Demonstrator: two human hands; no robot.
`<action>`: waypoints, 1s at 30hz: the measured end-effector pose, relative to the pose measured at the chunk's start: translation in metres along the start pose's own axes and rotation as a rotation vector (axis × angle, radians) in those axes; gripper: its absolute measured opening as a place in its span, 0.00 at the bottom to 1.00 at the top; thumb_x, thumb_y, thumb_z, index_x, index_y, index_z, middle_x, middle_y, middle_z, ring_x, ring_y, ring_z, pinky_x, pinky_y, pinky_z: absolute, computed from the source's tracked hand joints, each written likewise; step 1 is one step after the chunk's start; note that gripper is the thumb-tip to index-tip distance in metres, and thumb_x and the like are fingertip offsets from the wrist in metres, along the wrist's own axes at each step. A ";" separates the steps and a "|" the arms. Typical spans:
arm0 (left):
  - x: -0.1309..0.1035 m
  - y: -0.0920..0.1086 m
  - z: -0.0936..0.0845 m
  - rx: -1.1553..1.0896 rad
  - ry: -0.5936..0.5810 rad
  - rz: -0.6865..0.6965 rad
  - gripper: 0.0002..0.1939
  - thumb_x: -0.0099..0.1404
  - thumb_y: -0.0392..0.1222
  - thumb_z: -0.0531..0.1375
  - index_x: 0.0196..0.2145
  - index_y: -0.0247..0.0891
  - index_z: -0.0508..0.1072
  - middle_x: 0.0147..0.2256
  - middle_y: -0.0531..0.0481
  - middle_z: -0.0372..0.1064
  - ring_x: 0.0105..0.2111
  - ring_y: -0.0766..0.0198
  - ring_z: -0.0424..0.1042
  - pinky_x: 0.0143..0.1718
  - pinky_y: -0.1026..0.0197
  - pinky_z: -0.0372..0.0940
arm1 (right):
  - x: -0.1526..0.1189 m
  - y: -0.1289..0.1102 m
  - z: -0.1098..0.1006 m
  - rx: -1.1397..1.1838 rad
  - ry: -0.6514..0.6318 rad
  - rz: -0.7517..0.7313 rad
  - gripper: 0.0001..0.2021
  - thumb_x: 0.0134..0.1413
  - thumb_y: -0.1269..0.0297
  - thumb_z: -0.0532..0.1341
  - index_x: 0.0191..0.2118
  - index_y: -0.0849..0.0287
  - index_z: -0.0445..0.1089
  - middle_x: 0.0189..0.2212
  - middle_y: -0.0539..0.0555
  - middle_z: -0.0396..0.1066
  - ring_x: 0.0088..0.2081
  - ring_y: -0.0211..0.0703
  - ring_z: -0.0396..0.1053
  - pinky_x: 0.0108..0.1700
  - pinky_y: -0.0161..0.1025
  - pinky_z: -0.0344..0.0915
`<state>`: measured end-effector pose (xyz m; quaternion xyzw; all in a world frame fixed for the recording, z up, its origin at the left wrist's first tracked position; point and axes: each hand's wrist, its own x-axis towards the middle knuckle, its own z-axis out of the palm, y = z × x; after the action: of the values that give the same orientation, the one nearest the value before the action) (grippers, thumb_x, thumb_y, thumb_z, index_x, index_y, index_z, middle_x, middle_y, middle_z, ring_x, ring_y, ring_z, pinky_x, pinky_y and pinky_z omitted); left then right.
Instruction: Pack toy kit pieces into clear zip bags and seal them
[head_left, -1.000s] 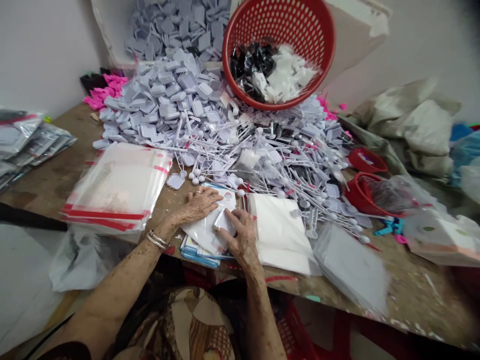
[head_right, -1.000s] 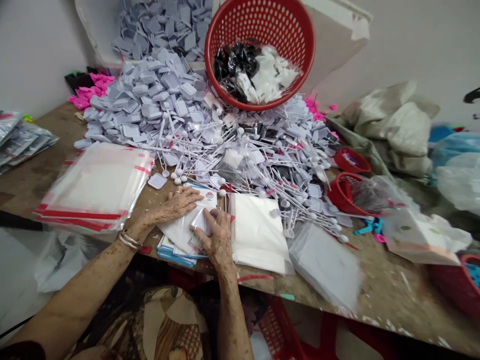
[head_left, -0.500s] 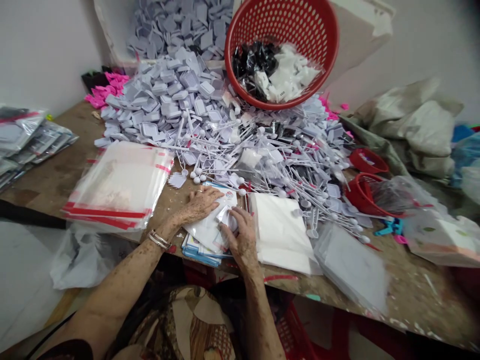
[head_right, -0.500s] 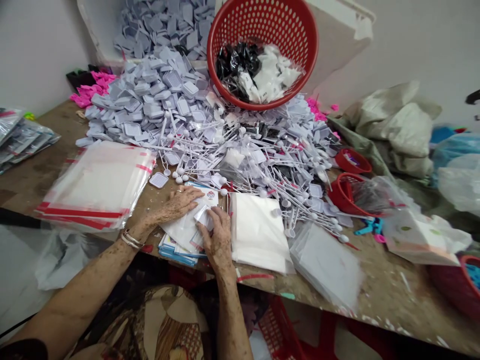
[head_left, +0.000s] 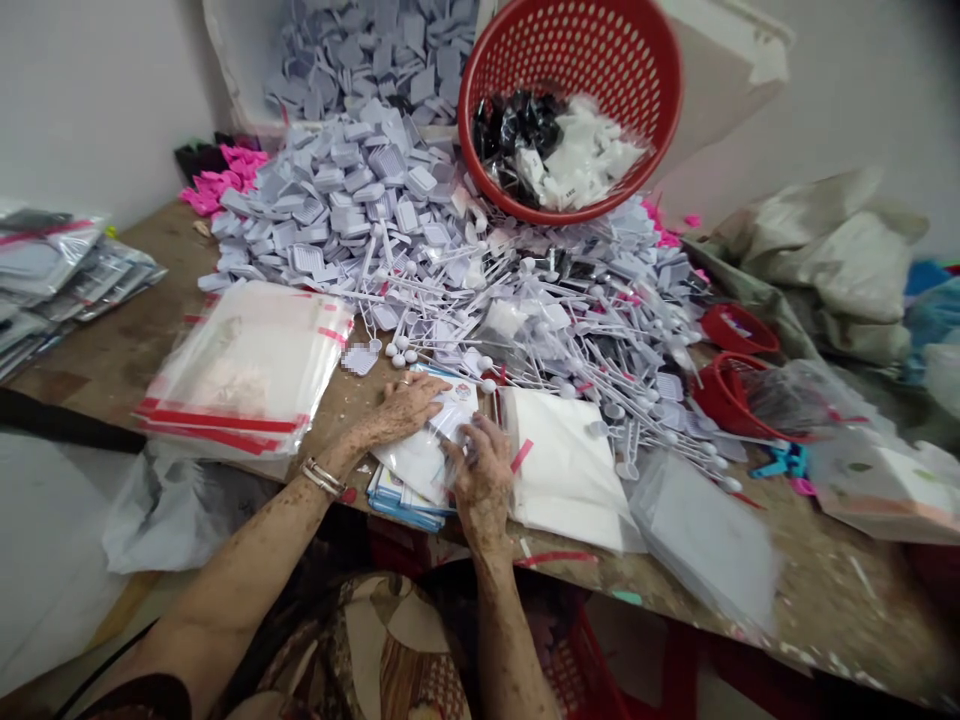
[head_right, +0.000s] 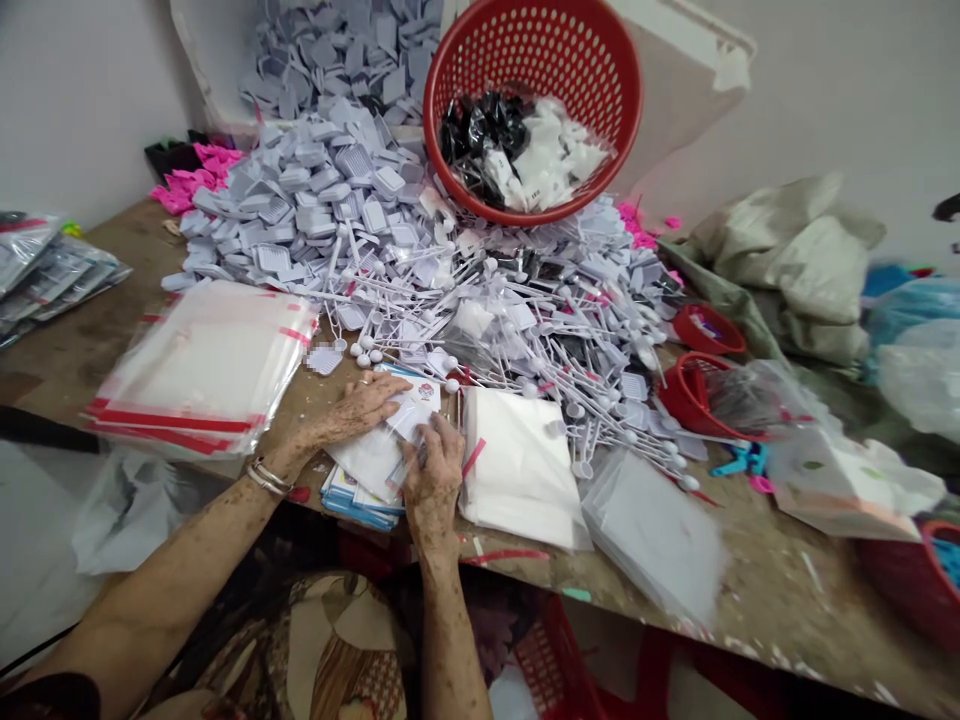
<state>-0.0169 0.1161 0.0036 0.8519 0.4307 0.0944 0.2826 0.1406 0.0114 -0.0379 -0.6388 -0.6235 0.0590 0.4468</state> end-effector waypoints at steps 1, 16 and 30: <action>-0.001 -0.001 -0.001 -0.012 -0.004 0.009 0.24 0.71 0.44 0.50 0.64 0.45 0.62 0.64 0.45 0.59 0.65 0.51 0.53 0.63 0.41 0.54 | -0.001 0.002 -0.001 0.009 0.001 0.010 0.11 0.60 0.61 0.61 0.46 0.56 0.74 0.54 0.63 0.69 0.55 0.54 0.67 0.55 0.60 0.66; -0.009 0.016 0.008 0.369 0.016 0.198 0.27 0.73 0.42 0.49 0.68 0.47 0.54 0.68 0.45 0.51 0.69 0.48 0.47 0.66 0.32 0.42 | -0.004 0.000 -0.008 -0.073 -0.109 -0.022 0.18 0.61 0.70 0.54 0.55 0.62 0.70 0.58 0.68 0.67 0.60 0.55 0.65 0.57 0.59 0.67; -0.011 0.009 0.027 0.411 0.197 0.217 0.29 0.71 0.51 0.53 0.67 0.43 0.56 0.66 0.44 0.57 0.67 0.46 0.53 0.64 0.34 0.47 | 0.144 0.003 -0.055 -0.549 -0.539 -0.013 0.14 0.60 0.71 0.54 0.36 0.65 0.78 0.39 0.66 0.77 0.46 0.56 0.73 0.48 0.46 0.66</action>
<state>-0.0061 0.0924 -0.0129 0.9194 0.3723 0.1170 0.0485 0.2083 0.1073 0.0625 -0.6923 -0.7153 0.0528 0.0797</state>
